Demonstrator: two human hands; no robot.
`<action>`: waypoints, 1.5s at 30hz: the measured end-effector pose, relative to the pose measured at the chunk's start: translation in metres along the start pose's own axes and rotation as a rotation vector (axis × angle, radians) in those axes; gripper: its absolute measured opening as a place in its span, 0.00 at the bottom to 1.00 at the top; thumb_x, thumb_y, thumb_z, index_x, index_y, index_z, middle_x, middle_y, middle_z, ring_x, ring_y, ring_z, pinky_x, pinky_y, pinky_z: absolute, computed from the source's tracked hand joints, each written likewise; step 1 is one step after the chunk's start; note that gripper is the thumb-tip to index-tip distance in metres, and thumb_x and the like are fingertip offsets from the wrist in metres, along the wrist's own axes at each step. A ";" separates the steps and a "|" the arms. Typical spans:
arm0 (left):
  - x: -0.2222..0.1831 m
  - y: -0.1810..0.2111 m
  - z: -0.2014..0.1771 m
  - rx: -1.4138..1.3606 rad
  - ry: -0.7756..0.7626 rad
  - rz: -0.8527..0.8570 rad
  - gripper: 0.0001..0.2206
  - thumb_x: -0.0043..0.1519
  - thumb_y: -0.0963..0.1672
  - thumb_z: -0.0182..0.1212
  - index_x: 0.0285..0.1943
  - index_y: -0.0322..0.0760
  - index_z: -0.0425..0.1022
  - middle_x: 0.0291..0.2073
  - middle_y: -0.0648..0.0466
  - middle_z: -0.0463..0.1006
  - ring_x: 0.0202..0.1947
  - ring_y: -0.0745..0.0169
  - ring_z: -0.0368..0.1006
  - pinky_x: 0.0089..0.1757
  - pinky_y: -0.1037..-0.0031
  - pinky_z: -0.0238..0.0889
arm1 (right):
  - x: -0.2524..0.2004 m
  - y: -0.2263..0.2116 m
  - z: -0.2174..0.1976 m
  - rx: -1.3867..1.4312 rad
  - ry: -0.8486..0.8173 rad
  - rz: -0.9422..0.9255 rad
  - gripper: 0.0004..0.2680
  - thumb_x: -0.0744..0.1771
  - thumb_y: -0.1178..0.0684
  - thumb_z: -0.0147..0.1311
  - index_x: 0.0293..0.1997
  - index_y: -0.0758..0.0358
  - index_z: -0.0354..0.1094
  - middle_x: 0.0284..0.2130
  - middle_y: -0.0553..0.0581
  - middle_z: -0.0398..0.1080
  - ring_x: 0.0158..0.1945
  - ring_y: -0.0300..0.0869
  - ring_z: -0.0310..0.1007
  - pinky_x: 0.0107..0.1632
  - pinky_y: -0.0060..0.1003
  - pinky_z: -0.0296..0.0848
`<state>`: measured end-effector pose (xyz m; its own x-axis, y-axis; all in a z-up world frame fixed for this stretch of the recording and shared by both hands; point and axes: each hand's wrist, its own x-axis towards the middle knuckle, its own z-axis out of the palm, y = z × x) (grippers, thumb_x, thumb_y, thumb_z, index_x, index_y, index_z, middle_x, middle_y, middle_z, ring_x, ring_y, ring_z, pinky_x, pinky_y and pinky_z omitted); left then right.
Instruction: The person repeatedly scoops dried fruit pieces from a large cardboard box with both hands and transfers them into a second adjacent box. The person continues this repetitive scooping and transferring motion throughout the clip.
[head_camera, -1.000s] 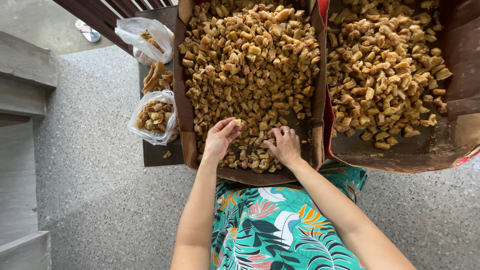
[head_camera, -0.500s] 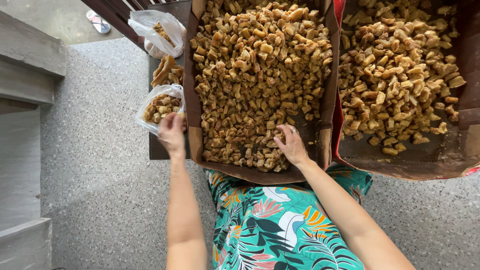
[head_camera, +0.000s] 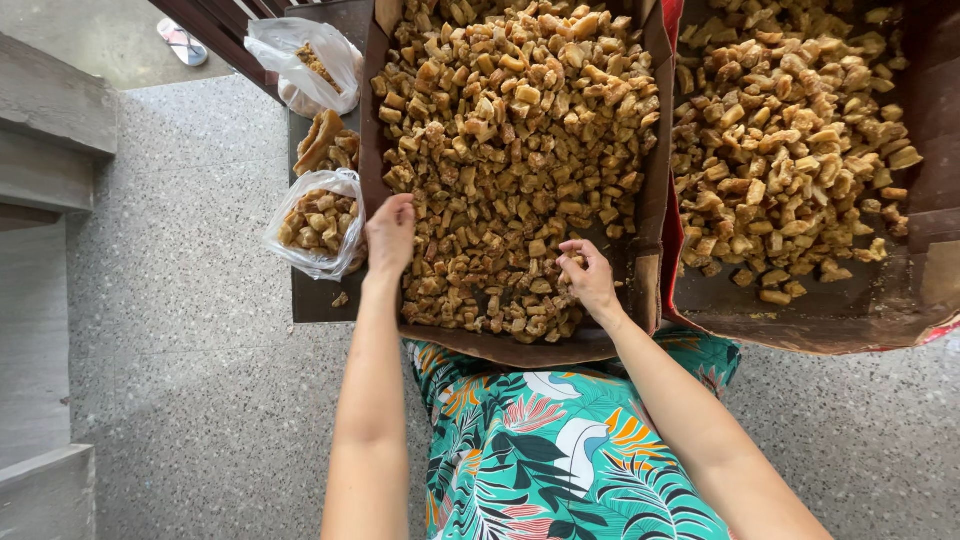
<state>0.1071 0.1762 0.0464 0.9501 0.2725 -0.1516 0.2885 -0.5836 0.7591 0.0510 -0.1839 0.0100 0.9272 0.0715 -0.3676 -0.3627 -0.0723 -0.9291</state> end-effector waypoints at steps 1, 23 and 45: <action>0.002 0.004 0.011 0.090 0.024 0.114 0.13 0.68 0.41 0.57 0.61 0.39 0.74 0.54 0.49 0.79 0.54 0.53 0.75 0.54 0.66 0.71 | 0.001 0.000 -0.003 0.125 -0.013 0.080 0.10 0.68 0.54 0.54 0.54 0.60 0.68 0.37 0.52 0.74 0.31 0.35 0.72 0.25 0.28 0.66; -0.005 -0.011 0.070 0.184 0.099 0.256 0.23 0.57 0.35 0.65 0.62 0.39 0.70 0.47 0.53 0.76 0.55 0.45 0.62 0.56 0.56 0.58 | 0.001 -0.008 -0.001 0.100 -0.093 0.192 0.09 0.68 0.52 0.55 0.53 0.59 0.69 0.37 0.52 0.75 0.29 0.31 0.70 0.22 0.25 0.62; -0.087 0.066 0.124 0.534 -0.348 0.008 0.35 0.64 0.60 0.55 0.80 0.61 0.47 0.77 0.36 0.30 0.71 0.17 0.39 0.61 0.28 0.44 | 0.000 -0.012 -0.028 1.109 -0.234 0.314 0.15 0.72 0.39 0.48 0.58 0.56 0.69 0.52 0.60 0.75 0.49 0.49 0.77 0.45 0.42 0.81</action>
<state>0.0585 0.0193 0.0311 0.9092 0.0545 -0.4127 0.2155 -0.9099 0.3546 0.0578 -0.2109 0.0225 0.7848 0.3944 -0.4780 -0.5620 0.7780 -0.2809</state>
